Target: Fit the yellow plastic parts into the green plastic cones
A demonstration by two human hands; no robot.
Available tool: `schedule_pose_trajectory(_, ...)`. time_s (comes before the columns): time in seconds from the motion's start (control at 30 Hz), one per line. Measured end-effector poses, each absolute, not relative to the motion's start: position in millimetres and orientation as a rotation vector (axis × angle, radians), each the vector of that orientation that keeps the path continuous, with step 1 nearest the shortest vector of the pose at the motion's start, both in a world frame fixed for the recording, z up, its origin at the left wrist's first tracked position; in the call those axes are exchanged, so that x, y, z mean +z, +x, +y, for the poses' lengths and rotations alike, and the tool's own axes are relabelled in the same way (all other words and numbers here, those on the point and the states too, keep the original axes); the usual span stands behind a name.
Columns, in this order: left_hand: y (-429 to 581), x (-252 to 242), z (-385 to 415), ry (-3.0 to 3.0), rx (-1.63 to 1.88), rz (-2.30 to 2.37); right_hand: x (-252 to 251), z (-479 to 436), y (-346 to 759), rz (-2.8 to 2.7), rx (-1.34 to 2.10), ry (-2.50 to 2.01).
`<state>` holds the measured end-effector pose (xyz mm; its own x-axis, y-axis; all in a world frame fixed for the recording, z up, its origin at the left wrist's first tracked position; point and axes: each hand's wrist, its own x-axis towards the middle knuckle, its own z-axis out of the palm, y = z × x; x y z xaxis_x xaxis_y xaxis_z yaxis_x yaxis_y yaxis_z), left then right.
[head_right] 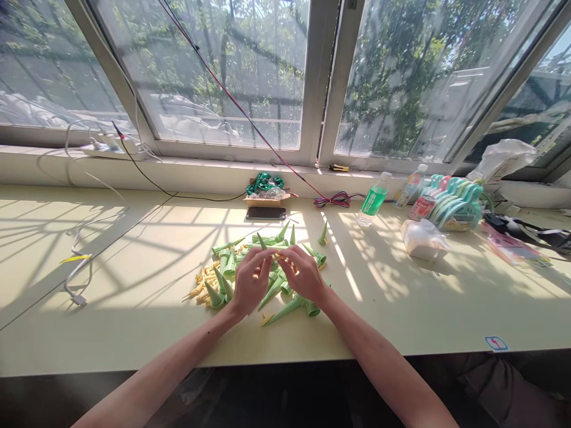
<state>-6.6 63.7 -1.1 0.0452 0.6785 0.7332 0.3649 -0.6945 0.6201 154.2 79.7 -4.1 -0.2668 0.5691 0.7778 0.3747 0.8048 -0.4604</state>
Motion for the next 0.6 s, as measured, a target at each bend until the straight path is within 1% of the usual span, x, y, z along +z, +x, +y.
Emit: schedule_pose_trajectory(0.6, -7.5, -3.8, 65.7, 2.102, 1.715, 1.056, -4.8, 81.7, 153.4, -1.873, 0.201, -0.822)
